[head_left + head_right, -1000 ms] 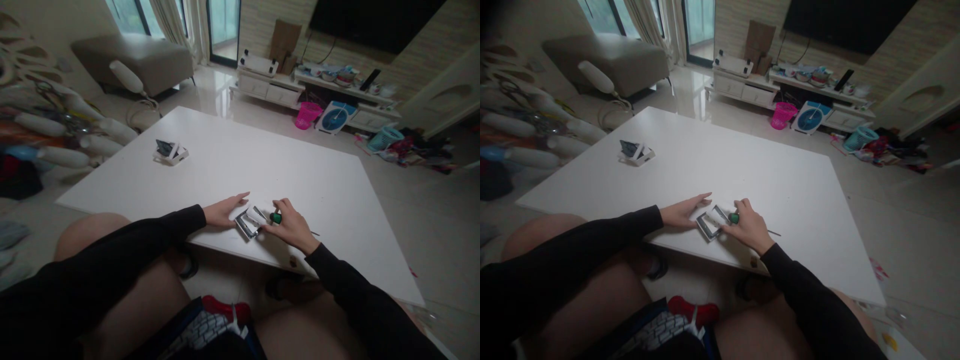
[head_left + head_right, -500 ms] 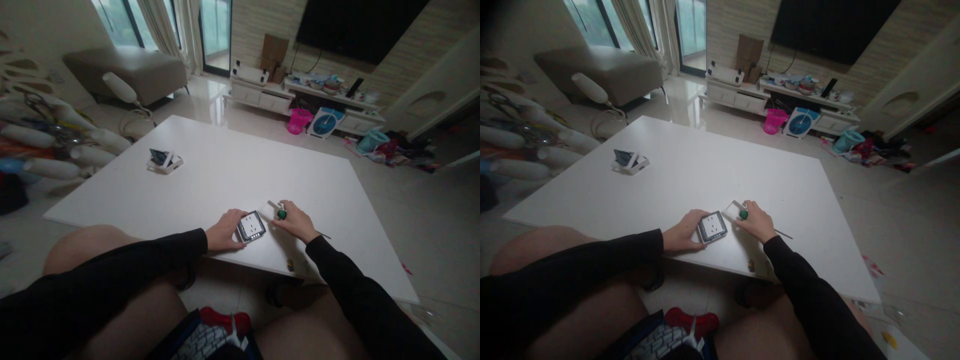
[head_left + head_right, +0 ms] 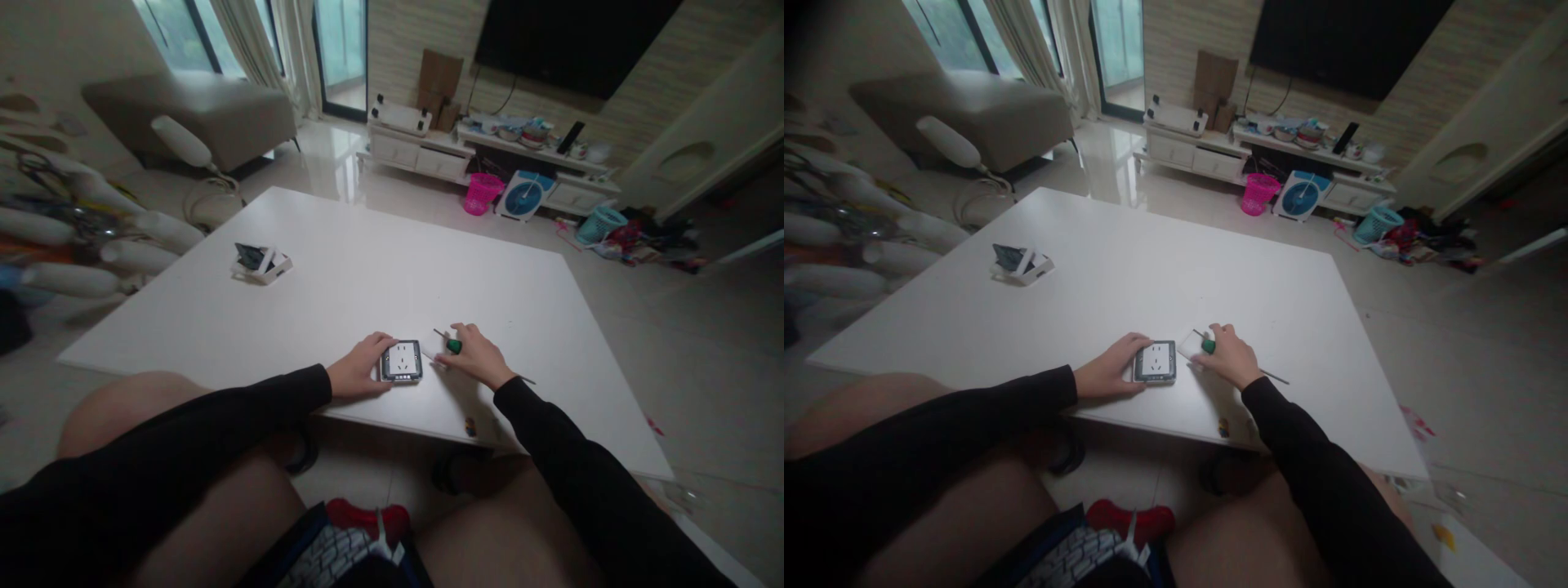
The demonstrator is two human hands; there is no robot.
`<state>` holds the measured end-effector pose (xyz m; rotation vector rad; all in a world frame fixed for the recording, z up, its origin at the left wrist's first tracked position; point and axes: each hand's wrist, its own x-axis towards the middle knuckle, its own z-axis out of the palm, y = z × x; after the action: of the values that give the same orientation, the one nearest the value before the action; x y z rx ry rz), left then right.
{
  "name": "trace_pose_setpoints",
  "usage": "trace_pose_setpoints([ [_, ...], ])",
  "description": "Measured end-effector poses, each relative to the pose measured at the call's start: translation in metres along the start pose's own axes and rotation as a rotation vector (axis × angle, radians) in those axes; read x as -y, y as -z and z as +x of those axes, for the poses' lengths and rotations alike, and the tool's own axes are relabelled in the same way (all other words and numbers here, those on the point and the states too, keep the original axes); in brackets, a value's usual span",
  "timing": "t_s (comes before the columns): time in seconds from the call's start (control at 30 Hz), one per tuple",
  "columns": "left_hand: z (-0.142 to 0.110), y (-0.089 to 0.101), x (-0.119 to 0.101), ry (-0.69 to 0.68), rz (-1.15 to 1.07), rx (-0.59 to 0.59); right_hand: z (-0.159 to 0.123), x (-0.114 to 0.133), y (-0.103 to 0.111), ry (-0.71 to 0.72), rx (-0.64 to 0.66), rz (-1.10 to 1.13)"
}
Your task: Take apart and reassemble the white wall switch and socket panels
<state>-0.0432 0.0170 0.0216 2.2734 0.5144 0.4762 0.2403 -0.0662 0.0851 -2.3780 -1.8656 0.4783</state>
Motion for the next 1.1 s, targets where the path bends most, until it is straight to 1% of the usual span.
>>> trace_pose_setpoints([
  [0.07,0.002,0.002,-0.001,-0.02,-0.014,0.012,0.003,-0.004,0.009,0.019,-0.131,0.183],
  [0.1,0.003,0.003,-0.001,-0.024,-0.021,0.016,0.004,-0.005,0.014,0.023,-0.193,0.309],
  [0.13,0.004,0.004,-0.001,-0.024,-0.027,0.018,0.004,-0.007,0.019,0.021,-0.226,0.462],
  [0.23,0.004,0.006,-0.002,-0.013,-0.035,0.021,-0.001,-0.006,0.028,-0.009,-0.224,0.953],
  [0.27,0.003,0.007,-0.002,-0.009,-0.036,0.023,-0.005,-0.004,0.03,-0.011,-0.225,1.068],
  [0.33,0.003,0.008,-0.002,-0.006,-0.038,0.021,-0.012,0.002,0.031,0.023,-0.274,1.178],
  [0.47,0.003,0.009,0.0,-0.018,-0.046,0.022,-0.024,0.016,0.032,0.174,-0.461,1.185],
  [0.53,0.003,0.009,0.001,-0.021,-0.041,0.033,-0.028,0.021,0.033,0.229,-0.503,1.183],
  [0.87,0.003,0.01,0.006,-0.049,-0.002,0.056,-0.04,0.04,0.022,0.333,-0.52,1.202],
  [1.1,0.004,0.011,0.004,-0.054,-0.003,0.062,-0.04,0.039,0.021,0.338,-0.488,1.134],
])
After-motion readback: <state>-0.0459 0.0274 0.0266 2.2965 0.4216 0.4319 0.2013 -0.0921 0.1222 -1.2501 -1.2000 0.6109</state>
